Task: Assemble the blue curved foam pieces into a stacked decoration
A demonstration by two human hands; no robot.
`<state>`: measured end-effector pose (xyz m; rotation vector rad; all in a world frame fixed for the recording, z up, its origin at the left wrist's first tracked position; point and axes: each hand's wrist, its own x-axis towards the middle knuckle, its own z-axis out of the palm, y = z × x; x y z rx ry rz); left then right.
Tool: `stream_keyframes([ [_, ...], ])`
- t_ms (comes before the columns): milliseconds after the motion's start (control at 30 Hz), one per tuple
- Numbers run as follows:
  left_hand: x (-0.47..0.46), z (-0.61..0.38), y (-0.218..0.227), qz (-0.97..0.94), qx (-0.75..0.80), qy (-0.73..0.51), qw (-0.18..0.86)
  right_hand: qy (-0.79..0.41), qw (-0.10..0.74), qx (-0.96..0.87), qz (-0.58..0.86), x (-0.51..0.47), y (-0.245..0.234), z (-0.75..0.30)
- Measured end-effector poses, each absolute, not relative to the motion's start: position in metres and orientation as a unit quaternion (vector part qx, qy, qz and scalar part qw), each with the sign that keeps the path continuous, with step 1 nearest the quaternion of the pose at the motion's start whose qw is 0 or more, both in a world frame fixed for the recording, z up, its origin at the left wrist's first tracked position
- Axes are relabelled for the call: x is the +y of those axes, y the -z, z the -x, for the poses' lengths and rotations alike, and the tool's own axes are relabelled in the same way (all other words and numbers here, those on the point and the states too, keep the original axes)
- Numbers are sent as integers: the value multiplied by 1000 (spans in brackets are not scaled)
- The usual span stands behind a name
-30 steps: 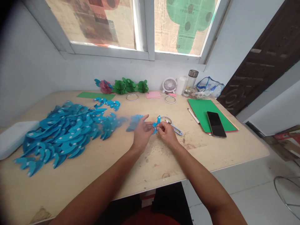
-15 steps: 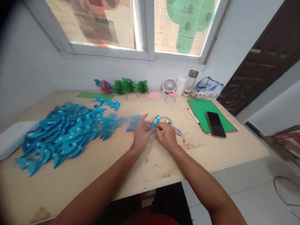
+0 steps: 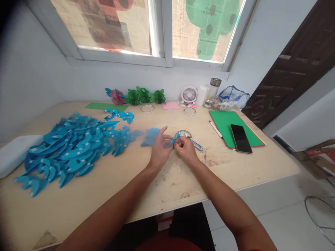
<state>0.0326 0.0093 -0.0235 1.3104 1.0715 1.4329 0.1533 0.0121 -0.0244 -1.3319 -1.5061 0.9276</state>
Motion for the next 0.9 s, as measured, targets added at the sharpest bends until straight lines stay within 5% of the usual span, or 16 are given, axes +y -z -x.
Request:
stream_keyframes([
  [667, 11, -30, 19, -485, 431, -594, 476, -349, 514, -568, 540, 10, 23, -153],
  [900, 12, -31, 20, -460, 422, -608, 492, -425, 495, -536, 536, 12, 23, -155],
])
